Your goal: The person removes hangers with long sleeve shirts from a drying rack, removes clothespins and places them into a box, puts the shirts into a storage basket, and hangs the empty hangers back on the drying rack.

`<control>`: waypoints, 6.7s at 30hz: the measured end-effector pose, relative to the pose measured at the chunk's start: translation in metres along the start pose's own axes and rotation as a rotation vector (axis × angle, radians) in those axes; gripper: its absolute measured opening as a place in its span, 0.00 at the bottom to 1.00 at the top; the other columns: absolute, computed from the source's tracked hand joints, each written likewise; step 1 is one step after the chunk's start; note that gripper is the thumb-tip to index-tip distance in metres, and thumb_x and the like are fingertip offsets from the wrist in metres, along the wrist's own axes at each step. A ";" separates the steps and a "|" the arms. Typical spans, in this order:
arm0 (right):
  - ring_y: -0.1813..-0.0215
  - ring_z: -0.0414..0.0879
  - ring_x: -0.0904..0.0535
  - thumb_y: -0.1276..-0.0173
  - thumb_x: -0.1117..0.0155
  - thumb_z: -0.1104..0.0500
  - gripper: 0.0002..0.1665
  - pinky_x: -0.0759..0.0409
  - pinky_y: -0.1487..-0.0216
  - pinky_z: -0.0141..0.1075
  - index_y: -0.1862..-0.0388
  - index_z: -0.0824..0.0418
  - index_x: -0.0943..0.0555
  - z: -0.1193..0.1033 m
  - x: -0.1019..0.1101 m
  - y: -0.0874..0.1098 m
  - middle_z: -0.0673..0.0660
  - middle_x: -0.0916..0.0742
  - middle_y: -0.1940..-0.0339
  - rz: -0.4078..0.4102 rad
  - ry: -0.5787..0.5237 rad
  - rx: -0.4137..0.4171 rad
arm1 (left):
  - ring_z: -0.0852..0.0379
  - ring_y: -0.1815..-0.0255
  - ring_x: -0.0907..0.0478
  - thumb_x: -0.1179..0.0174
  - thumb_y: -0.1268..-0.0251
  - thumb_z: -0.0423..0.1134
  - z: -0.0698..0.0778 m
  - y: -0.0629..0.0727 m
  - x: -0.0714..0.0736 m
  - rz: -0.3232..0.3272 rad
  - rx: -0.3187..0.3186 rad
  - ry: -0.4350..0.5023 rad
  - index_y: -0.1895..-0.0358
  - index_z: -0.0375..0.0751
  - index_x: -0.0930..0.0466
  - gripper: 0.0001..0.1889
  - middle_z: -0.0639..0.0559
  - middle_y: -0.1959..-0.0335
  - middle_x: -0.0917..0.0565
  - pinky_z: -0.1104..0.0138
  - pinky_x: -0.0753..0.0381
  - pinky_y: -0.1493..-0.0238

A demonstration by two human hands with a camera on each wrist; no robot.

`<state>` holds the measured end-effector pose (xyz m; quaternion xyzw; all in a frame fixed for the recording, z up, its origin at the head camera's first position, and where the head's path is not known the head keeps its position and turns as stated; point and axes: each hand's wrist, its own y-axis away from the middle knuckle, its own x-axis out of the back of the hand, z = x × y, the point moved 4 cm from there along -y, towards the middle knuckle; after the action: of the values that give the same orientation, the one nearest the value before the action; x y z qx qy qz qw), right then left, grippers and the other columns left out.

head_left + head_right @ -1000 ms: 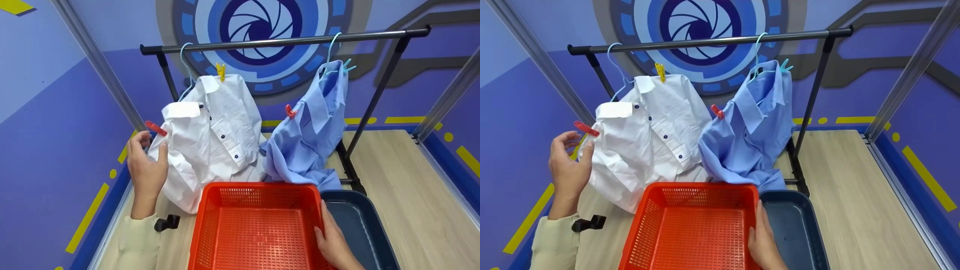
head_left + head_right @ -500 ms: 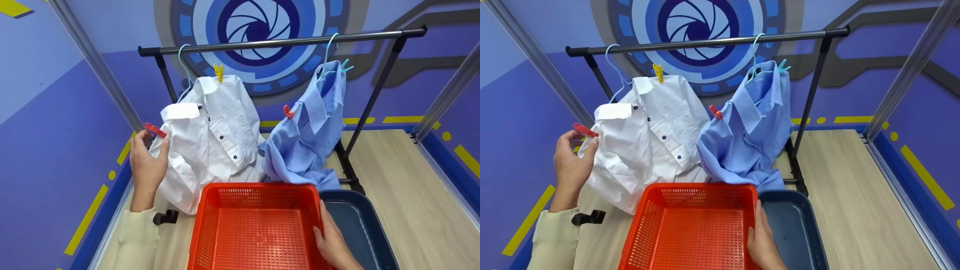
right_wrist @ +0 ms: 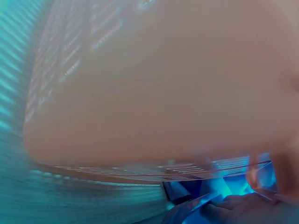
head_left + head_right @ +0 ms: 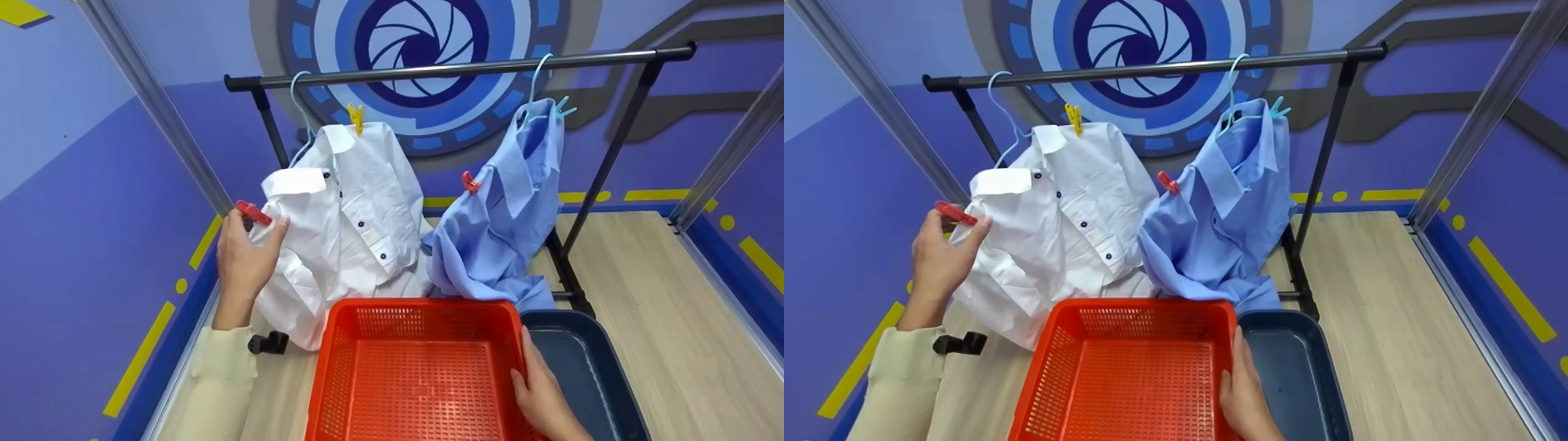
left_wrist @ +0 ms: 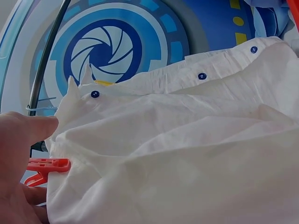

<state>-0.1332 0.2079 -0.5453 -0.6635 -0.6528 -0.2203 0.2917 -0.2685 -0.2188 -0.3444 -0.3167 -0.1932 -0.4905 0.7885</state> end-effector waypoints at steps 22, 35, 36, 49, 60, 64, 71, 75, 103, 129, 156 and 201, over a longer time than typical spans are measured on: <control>0.28 0.65 0.38 0.34 0.46 0.73 0.44 0.39 0.32 0.57 0.23 0.68 0.54 0.000 0.000 0.000 0.71 0.39 0.25 0.002 0.009 -0.017 | 0.41 0.52 0.23 0.41 0.45 0.69 -0.014 -0.019 -0.007 -0.326 0.094 -0.045 0.44 0.35 0.26 0.40 0.36 0.48 0.20 0.51 0.22 0.47; 0.29 0.64 0.36 0.35 0.45 0.73 0.45 0.37 0.32 0.57 0.23 0.67 0.53 0.000 0.000 0.001 0.70 0.37 0.26 0.021 0.013 -0.011 | 0.39 0.46 0.25 0.46 0.31 0.55 -0.013 -0.023 -0.013 -0.491 0.111 -0.005 0.36 0.33 0.34 0.32 0.32 0.42 0.26 0.49 0.27 0.38; 0.29 0.64 0.36 0.35 0.44 0.74 0.45 0.37 0.33 0.57 0.23 0.67 0.53 0.000 0.000 0.001 0.70 0.37 0.26 0.026 0.014 -0.004 | 0.39 0.45 0.26 0.47 0.30 0.53 -0.013 -0.023 -0.013 -0.487 0.103 -0.001 0.36 0.32 0.33 0.30 0.32 0.42 0.25 0.49 0.27 0.38; 0.29 0.65 0.37 0.34 0.46 0.73 0.44 0.38 0.33 0.59 0.23 0.68 0.53 0.000 -0.001 0.000 0.71 0.38 0.26 0.022 -0.004 -0.010 | 0.50 0.66 0.30 0.59 0.23 0.48 -0.011 -0.022 -0.018 -0.489 -0.008 0.043 0.67 0.37 0.30 0.19 0.51 0.75 0.36 0.64 0.34 0.63; 0.29 0.64 0.36 0.35 0.44 0.74 0.46 0.35 0.33 0.55 0.23 0.67 0.53 0.001 -0.001 0.001 0.71 0.36 0.26 0.034 0.010 0.008 | 0.56 0.74 0.38 0.60 0.22 0.44 -0.014 -0.021 -0.020 -0.486 0.001 0.151 0.77 0.43 0.40 0.19 0.52 0.76 0.41 0.66 0.37 0.68; 0.29 0.64 0.36 0.35 0.44 0.73 0.46 0.34 0.32 0.50 0.22 0.65 0.53 0.001 -0.001 0.001 0.71 0.36 0.26 0.039 0.012 0.008 | 0.57 0.74 0.38 0.60 0.22 0.45 -0.014 -0.022 -0.020 -0.488 0.007 0.175 0.77 0.43 0.40 0.20 0.52 0.76 0.40 0.67 0.36 0.69; 0.28 0.64 0.38 0.33 0.47 0.73 0.44 0.39 0.30 0.55 0.22 0.67 0.54 0.001 -0.001 0.000 0.71 0.39 0.25 0.007 -0.020 -0.029 | 0.58 0.74 0.38 0.59 0.22 0.44 -0.014 -0.021 -0.018 -0.469 -0.003 0.220 0.78 0.44 0.38 0.20 0.53 0.77 0.41 0.67 0.37 0.69; 0.27 0.63 0.39 0.33 0.47 0.73 0.45 0.41 0.31 0.57 0.22 0.65 0.55 0.001 -0.001 -0.001 0.70 0.40 0.24 -0.002 -0.021 -0.042 | 0.56 0.72 0.37 0.59 0.22 0.44 -0.014 -0.020 -0.016 -0.456 -0.008 0.229 0.74 0.41 0.34 0.18 0.53 0.76 0.41 0.67 0.36 0.66; 0.29 0.64 0.35 0.35 0.44 0.73 0.46 0.36 0.31 0.47 0.22 0.64 0.53 0.001 -0.001 0.002 0.70 0.36 0.26 0.052 -0.004 0.008 | 0.59 0.74 0.33 0.57 0.23 0.45 0.003 -0.010 -0.002 -0.447 -0.023 0.296 0.78 0.43 0.37 0.20 0.53 0.77 0.37 0.69 0.32 0.69; 0.26 0.62 0.41 0.32 0.48 0.72 0.44 0.43 0.29 0.51 0.21 0.63 0.55 0.003 -0.001 0.001 0.68 0.41 0.23 -0.008 -0.027 -0.061 | 0.59 0.65 0.29 0.56 0.23 0.42 -0.017 0.002 0.000 -0.447 -0.080 0.275 0.65 0.32 0.27 0.17 0.52 0.71 0.31 0.71 0.30 0.61; 0.25 0.61 0.43 0.31 0.48 0.71 0.45 0.49 0.27 0.34 0.21 0.60 0.56 0.003 0.000 0.000 0.66 0.42 0.22 -0.011 -0.052 -0.073 | 0.46 0.47 0.31 0.55 0.23 0.41 -0.023 0.028 -0.007 -0.565 -0.156 0.218 0.42 0.31 0.28 0.18 0.37 0.52 0.27 0.57 0.33 0.41; 0.25 0.61 0.42 0.32 0.47 0.72 0.45 0.42 0.29 0.50 0.21 0.58 0.53 0.002 -0.001 0.002 0.65 0.41 0.23 0.031 -0.078 -0.083 | 0.50 0.53 0.23 0.40 0.34 0.39 -0.026 0.066 -0.019 -0.727 -0.275 0.278 0.40 0.40 0.28 0.20 0.44 0.47 0.21 0.71 0.22 0.51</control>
<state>-0.1311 0.2088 -0.5478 -0.6931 -0.6436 -0.2165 0.2418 -0.2183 -0.2037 -0.3952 -0.2608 -0.1168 -0.7965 0.5329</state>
